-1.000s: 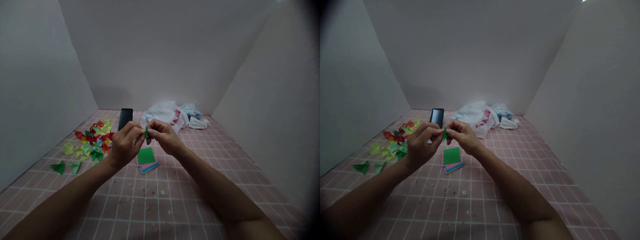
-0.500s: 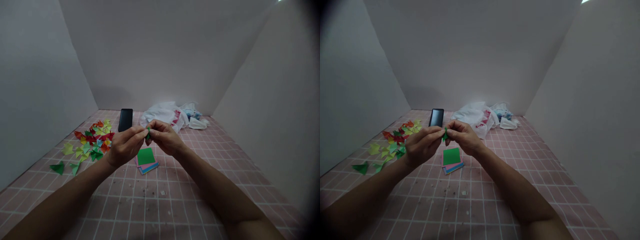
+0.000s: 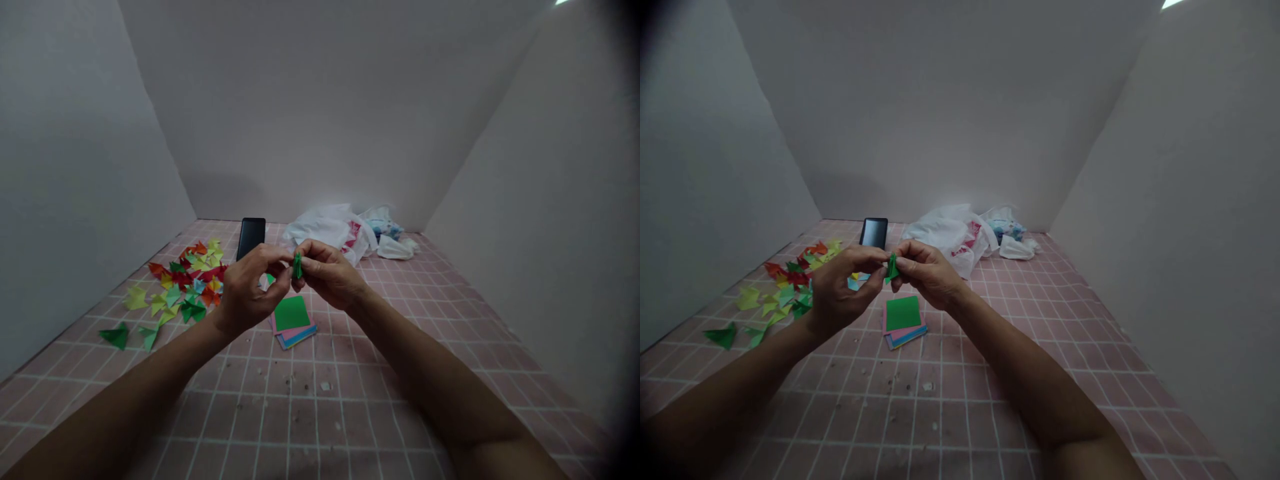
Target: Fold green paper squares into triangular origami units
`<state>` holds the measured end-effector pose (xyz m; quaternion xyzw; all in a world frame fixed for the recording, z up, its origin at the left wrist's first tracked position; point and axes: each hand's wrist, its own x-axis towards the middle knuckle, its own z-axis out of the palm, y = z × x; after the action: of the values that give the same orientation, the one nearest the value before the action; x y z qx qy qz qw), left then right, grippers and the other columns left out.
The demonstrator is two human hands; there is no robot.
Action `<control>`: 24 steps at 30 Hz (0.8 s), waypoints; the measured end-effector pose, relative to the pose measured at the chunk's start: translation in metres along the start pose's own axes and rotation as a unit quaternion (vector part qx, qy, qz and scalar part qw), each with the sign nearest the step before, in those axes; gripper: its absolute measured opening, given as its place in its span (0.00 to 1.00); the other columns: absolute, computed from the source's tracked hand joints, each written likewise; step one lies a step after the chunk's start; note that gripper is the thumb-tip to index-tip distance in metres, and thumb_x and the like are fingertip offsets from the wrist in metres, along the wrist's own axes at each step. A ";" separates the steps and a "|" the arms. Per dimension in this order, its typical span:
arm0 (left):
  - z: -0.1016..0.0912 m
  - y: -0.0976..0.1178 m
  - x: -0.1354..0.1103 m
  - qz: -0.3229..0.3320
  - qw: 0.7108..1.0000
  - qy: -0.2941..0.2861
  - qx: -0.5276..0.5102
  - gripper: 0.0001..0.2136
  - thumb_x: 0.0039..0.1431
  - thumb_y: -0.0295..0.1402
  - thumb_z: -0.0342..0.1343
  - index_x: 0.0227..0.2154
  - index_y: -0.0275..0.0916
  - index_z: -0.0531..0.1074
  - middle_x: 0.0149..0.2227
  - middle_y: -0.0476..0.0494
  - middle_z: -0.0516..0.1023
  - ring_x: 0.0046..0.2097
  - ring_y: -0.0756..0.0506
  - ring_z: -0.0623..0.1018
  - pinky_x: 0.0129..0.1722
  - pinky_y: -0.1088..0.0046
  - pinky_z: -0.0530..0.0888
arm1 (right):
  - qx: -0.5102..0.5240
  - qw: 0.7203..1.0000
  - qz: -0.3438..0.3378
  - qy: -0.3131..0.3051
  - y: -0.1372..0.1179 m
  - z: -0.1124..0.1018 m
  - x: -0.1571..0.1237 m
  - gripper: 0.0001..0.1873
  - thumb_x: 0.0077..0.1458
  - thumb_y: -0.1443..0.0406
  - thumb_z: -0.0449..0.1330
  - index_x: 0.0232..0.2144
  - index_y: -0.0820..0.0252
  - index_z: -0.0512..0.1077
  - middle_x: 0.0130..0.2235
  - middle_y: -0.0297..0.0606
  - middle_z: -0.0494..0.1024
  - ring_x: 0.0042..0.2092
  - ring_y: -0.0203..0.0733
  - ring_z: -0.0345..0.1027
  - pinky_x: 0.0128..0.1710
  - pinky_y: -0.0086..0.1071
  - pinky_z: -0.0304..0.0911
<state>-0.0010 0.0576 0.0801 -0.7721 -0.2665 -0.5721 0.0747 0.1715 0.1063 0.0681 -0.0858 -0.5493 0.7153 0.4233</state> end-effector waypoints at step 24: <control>0.001 -0.004 -0.002 0.042 0.997 0.005 0.061 0.06 0.63 0.22 0.61 0.39 0.39 0.74 0.34 0.46 0.81 0.35 0.48 0.82 0.37 0.73 0.79 | -0.005 1.000 0.024 0.004 0.001 0.002 -0.001 0.18 0.52 0.56 0.73 0.32 0.60 0.72 0.26 0.29 0.75 0.27 0.32 0.71 0.30 0.27 0.68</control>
<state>-0.0023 0.0603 0.0768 -0.7736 -0.2682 -0.5549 0.1472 0.1704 0.1038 0.0680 -0.1040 -0.5486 0.7223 0.4082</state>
